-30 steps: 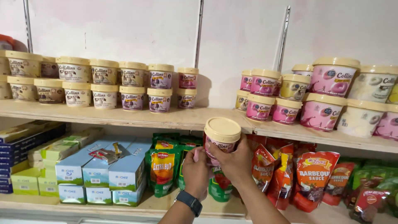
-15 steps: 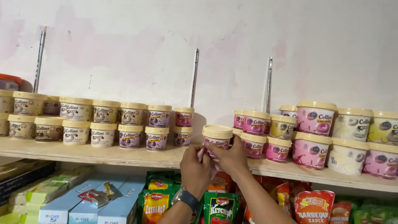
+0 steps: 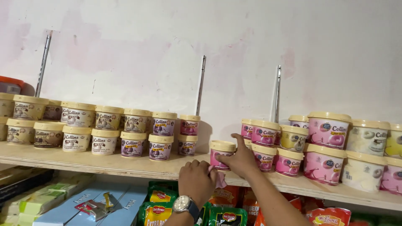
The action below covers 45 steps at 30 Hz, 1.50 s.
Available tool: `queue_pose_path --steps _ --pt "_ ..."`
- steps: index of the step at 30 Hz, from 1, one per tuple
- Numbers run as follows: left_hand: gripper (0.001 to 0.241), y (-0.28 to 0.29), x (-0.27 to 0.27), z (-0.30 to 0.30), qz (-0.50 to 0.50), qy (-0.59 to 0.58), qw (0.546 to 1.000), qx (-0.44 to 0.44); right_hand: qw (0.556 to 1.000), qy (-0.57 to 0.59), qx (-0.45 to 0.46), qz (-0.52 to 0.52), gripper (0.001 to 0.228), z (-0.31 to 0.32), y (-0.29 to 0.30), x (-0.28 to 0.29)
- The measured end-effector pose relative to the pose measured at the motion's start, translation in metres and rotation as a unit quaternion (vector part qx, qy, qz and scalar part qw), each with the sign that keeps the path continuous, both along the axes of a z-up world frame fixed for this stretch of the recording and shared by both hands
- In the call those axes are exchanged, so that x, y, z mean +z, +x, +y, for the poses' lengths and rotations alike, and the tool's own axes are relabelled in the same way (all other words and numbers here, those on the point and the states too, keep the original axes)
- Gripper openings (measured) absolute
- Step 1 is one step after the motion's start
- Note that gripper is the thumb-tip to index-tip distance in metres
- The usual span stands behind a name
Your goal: Arranging and organizing tubs of food glaze on a grocery store shelf.
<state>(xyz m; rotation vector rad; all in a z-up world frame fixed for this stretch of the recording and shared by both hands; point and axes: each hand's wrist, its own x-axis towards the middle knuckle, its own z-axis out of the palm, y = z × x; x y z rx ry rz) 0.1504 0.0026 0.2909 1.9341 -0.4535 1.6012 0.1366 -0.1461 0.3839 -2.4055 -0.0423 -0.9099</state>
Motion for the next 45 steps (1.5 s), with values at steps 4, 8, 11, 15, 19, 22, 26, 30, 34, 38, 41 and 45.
queue_pose_path --steps 4,8,11,15,19,22,26,30,34,38,41,45 --pt "0.028 0.001 0.004 -0.002 0.098 0.016 0.995 0.005 0.995 -0.036 -0.051 0.082 0.071 0.024 -0.026 0.033" --pt "0.034 -0.001 0.014 0.000 0.165 0.038 0.985 0.027 0.996 -0.032 -0.038 0.080 0.053 0.032 -0.033 0.047" --pt "0.037 0.003 0.023 -0.004 0.207 0.054 0.976 0.048 0.995 -0.067 -0.042 0.063 0.046 0.018 0.000 0.044" --pt "0.031 0.010 0.036 -0.008 0.319 0.079 0.943 0.058 0.983 -0.137 -0.104 0.058 0.041 0.001 0.046 0.037" --pt "0.068 0.002 0.062 -0.003 0.451 0.145 0.880 0.036 0.980 -0.146 -0.121 0.065 0.037 0.002 0.057 0.035" --pt "0.036 0.036 0.056 -0.009 0.331 0.041 0.943 -0.006 0.977 -0.160 -0.124 0.060 0.041 0.001 0.062 0.036" --pt "0.030 0.023 0.061 0.001 0.327 0.123 0.936 0.035 0.980 -0.154 -0.116 0.047 0.034 -0.012 0.091 0.031" --pt "0.037 0.020 0.062 0.007 0.301 0.278 0.910 0.067 0.983 -0.156 -0.096 0.025 0.034 -0.027 0.118 0.025" --pt "0.034 0.003 0.074 0.008 0.427 0.129 0.895 0.011 0.983 -0.146 -0.092 0.055 0.034 -0.014 0.100 0.034" --pt "0.034 0.011 0.065 0.005 0.406 0.065 0.912 -0.007 0.983 -0.147 -0.098 0.056 0.034 -0.017 0.110 0.032" --pt "0.034 0.015 0.060 0.004 0.386 0.073 0.919 0.010 0.984 -0.143 -0.093 0.048 0.034 -0.021 0.118 0.029" --pt "0.036 0.008 0.063 0.005 0.387 0.095 0.917 0.019 0.983 -0.149 -0.096 0.039 0.034 -0.027 0.126 0.026"
